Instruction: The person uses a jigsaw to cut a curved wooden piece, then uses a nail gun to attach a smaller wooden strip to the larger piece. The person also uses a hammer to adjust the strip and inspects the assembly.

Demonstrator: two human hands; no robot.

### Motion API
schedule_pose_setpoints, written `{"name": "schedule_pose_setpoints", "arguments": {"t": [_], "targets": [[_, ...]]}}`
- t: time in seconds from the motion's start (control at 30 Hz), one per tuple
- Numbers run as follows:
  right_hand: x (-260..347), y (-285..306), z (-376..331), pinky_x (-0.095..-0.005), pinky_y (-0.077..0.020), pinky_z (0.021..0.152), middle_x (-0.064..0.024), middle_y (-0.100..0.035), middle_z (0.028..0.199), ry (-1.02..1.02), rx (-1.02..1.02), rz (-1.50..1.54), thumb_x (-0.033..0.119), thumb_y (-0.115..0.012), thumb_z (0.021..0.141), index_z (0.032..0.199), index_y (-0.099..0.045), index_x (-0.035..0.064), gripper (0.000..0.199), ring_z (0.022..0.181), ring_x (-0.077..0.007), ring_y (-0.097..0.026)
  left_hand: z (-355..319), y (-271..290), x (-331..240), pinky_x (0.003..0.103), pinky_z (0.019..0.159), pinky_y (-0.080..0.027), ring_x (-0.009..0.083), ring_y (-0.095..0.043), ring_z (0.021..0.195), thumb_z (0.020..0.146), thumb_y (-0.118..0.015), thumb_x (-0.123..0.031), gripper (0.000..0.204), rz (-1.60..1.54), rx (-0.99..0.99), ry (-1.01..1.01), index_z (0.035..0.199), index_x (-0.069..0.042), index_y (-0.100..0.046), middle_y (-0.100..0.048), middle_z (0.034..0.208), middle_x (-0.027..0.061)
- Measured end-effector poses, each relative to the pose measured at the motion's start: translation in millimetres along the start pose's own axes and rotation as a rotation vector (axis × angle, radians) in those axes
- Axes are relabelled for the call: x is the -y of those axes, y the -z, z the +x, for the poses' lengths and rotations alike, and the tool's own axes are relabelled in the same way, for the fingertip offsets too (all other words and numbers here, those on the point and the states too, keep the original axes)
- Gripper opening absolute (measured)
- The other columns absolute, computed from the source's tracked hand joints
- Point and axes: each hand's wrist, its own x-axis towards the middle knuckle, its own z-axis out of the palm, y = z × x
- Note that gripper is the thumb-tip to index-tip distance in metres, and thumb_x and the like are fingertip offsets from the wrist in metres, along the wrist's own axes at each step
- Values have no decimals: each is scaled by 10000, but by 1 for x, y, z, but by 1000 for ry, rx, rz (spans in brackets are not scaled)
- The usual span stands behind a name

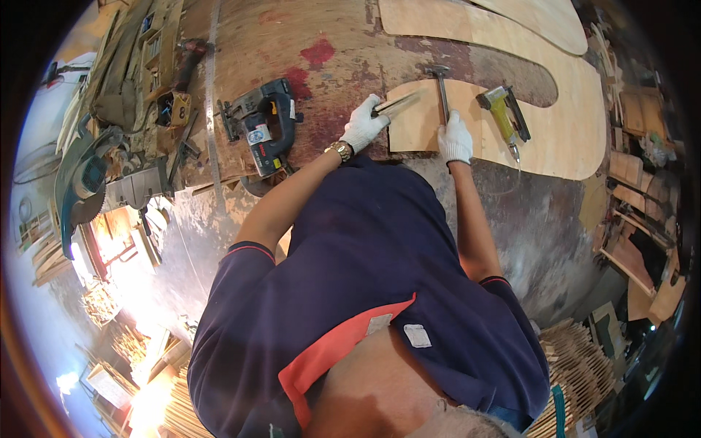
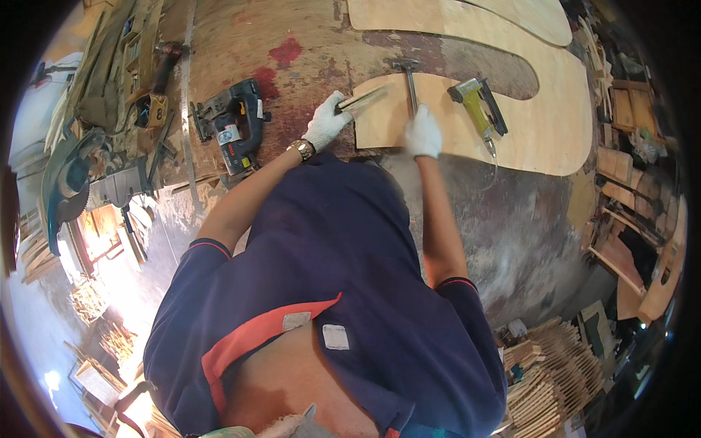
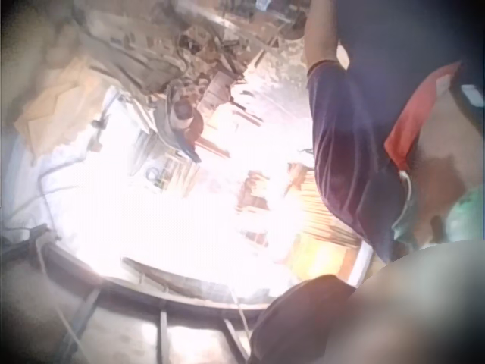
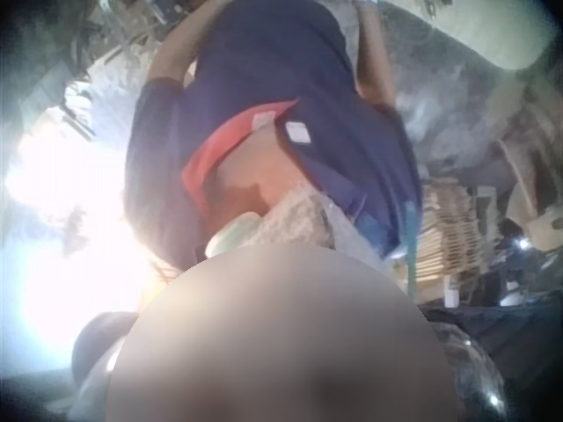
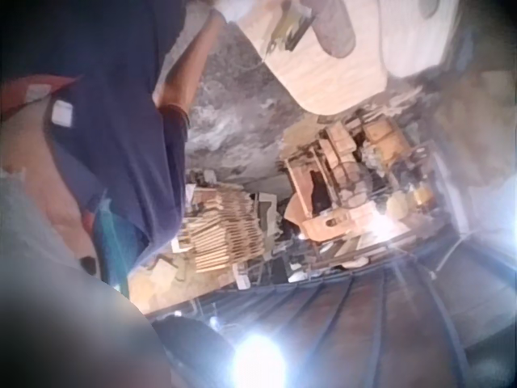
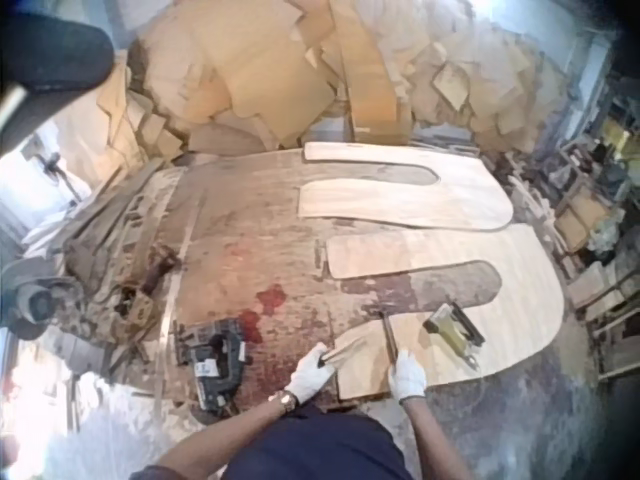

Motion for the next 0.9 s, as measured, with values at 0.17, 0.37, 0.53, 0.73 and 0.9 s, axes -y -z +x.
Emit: {"name": "schedule_pose_setpoints", "arguments": {"t": [0.17, 0.37, 0.53, 0.73, 0.9], "targets": [[5, 13, 5, -498, -508, 741, -265, -661, 835, 38, 26, 504, 326, -613, 921, 1091, -589, -25, 391, 790, -462, -635, 11, -8, 6, 381, 834, -520, 206, -692, 951, 972, -684, -388, 408, -2, 46, 116, 1173, -69, -528, -677, 979, 145], [24, 10, -38, -302, -457, 640, -12, -587, 773, -145, 61, 998, 177, -637, 961, 930, -635, 7, 173, 715, -91, -541, 9, -4, -26, 497, 917, -530, 385, -702, 1049, 875, -687, -394, 535, 249, 63, 202, 1281, -98, -503, -707, 1122, 223], [26, 13, -46, -263, -464, 723, -23, -623, 835, -179, 114, 955, 196, -641, 992, 1017, -670, -15, 214, 788, -78, -548, 10, -4, -52, 547, 916, -531, 451, -679, 1087, 863, -688, -370, 591, 488, 24, 97, 1337, -104, -458, -694, 1148, 244], [29, 20, -50, -302, -456, 664, -6, -594, 765, -4, -105, 890, 214, -603, 1021, 1059, -684, -18, 249, 725, -98, -537, 17, -15, -43, 569, 850, -539, 459, -683, 1041, 906, -671, -345, 498, 594, 117, 18, 1279, -76, -479, -681, 1100, 256], [19, 16, -52, -366, -451, 621, -56, -585, 683, -41, 177, 848, 267, -549, 1038, 1017, -675, -8, 303, 634, -161, -535, 15, -20, -30, 565, 834, -544, 453, -691, 1012, 915, -660, -354, 473, 627, 98, -12, 1255, -66, -501, -690, 1071, 248]]}}
